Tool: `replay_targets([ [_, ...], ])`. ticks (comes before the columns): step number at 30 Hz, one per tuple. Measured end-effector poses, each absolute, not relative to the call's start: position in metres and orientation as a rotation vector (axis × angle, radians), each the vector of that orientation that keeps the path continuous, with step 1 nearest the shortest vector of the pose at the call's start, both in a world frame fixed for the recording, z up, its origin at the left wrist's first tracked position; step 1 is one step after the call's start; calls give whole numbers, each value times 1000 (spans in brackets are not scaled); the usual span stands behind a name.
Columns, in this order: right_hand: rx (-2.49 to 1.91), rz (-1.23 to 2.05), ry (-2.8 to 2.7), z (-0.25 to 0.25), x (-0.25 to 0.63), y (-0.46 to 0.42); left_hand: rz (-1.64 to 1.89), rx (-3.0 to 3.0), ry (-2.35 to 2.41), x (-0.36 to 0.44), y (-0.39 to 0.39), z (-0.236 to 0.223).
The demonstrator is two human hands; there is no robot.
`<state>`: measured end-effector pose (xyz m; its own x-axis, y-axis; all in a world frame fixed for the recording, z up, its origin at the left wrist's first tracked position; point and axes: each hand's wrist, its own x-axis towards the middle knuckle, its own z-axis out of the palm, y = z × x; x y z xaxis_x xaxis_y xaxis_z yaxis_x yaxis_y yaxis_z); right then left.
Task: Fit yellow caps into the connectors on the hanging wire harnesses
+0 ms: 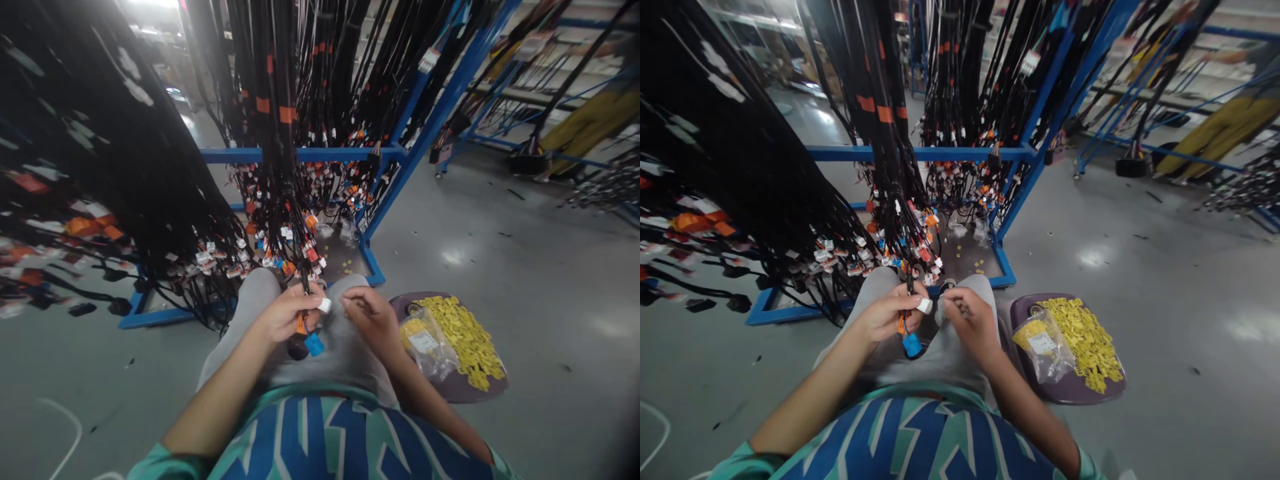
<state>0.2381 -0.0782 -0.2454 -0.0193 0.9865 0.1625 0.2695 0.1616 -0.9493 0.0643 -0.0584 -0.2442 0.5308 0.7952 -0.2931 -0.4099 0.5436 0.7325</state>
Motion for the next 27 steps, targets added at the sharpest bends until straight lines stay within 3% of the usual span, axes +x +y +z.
replay_targets([
  [5,-1680,689,-1176,-281,337,-89,821,638,622,64,-53,-243],
  [11,-2457,513,-1200,-367,462,-143,837,567,593,69,-46,-249],
  [18,-2587,516,-1144,-429,470,-162,787,533,604,68,-44,-247],
  [27,-2729,503,-994,-458,466,-138,787,520,629,68,-45,-246],
])
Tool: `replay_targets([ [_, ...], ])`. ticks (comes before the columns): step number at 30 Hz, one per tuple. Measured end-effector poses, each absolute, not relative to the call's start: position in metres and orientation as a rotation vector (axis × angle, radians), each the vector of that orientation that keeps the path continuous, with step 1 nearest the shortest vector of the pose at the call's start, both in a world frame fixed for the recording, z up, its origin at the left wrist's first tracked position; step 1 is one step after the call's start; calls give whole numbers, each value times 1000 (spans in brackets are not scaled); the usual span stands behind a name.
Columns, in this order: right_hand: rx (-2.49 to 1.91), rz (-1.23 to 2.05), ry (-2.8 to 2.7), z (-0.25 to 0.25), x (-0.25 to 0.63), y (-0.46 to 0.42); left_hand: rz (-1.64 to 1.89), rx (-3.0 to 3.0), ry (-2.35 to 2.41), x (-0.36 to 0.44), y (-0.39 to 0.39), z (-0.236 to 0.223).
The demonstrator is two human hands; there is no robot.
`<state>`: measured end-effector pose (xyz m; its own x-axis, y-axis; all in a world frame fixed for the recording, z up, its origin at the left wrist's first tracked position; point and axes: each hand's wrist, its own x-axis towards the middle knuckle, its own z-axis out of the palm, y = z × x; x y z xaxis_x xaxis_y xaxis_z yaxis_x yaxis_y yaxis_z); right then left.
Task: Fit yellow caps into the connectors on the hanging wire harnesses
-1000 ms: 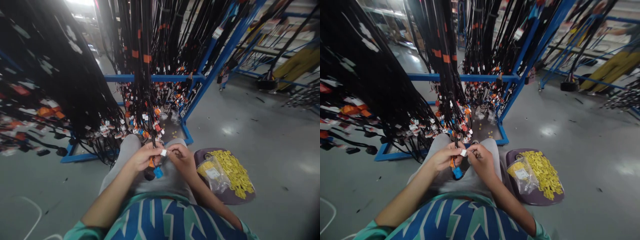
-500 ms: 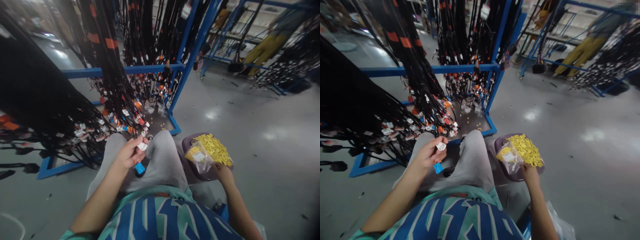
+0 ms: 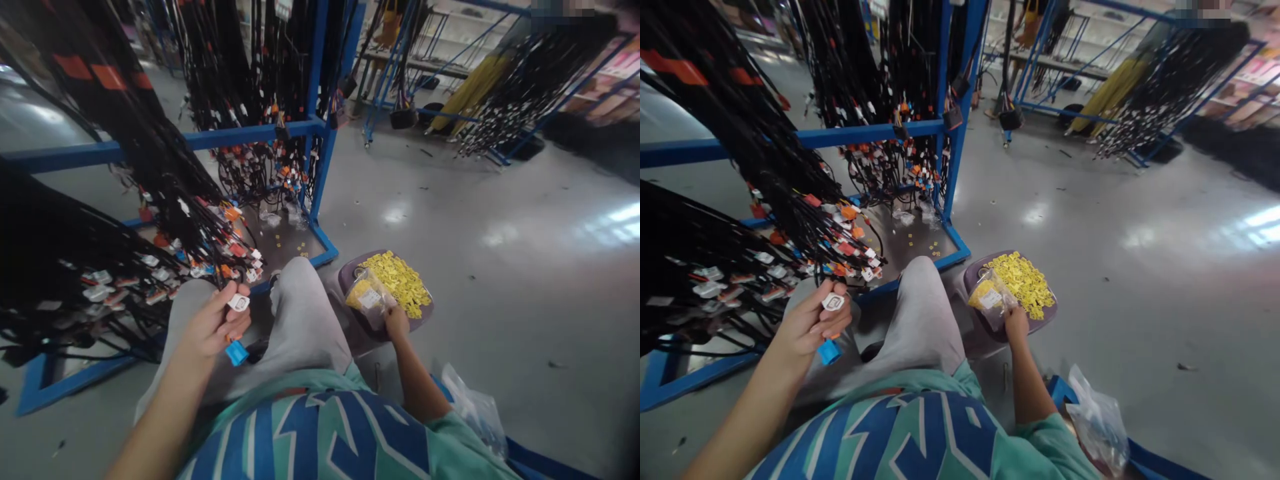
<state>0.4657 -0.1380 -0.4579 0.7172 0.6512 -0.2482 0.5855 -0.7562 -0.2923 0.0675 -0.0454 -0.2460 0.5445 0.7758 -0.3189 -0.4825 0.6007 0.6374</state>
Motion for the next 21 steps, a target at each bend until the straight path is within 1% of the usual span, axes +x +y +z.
replay_targets([
  [7,-2719,491,-870,-463,466,-137,800,516,626,70,-44,-247],
  [14,-2523,446,-811,-462,471,-144,810,505,639,71,-45,-249],
  [21,-2323,431,-467,-465,473,-151,789,494,637,75,-47,-247],
])
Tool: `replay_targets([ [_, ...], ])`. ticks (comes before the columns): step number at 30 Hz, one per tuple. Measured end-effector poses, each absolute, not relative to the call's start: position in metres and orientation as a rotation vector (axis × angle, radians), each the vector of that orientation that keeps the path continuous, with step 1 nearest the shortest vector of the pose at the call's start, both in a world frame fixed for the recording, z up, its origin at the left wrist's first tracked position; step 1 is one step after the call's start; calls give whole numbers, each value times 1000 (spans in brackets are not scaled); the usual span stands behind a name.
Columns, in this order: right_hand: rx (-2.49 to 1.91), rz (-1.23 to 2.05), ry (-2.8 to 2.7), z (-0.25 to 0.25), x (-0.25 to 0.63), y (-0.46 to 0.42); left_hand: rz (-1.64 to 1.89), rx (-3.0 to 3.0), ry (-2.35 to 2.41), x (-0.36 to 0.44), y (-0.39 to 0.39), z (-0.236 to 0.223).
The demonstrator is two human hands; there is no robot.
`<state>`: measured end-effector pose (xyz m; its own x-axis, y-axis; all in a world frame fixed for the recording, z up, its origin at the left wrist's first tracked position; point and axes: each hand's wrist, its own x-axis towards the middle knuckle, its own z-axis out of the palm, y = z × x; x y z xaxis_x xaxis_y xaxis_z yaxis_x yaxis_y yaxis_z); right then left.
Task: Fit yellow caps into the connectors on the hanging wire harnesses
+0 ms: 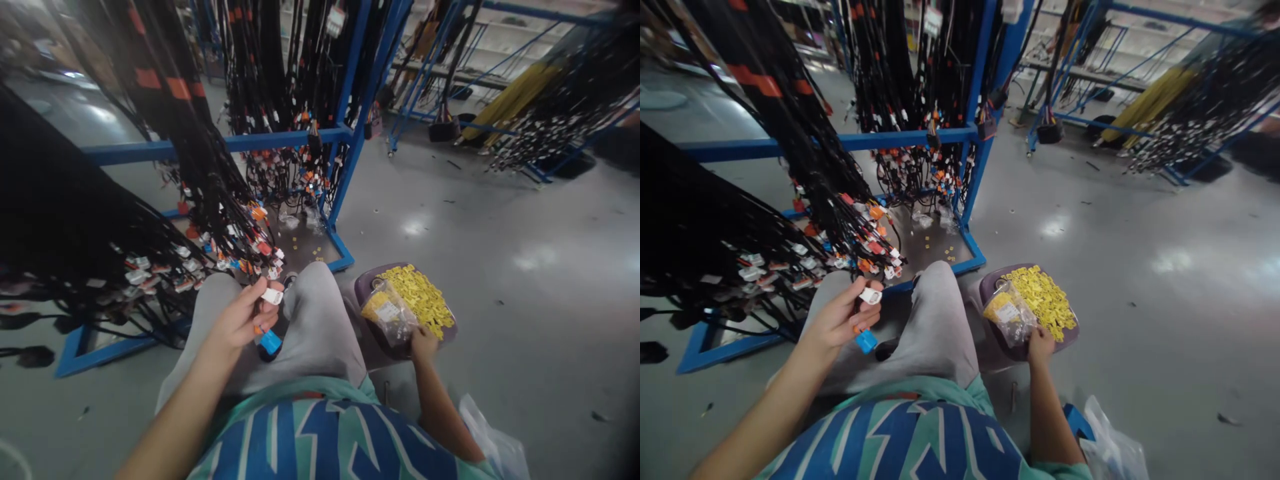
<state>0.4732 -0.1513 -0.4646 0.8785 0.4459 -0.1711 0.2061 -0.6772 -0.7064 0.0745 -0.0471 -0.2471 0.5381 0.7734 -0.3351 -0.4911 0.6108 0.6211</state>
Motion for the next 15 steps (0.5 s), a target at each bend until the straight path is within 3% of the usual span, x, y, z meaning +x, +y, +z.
replay_targets([
  [15,-2018,559,-372,-486,484,-162,730,458,602,75,-50,-250],
])
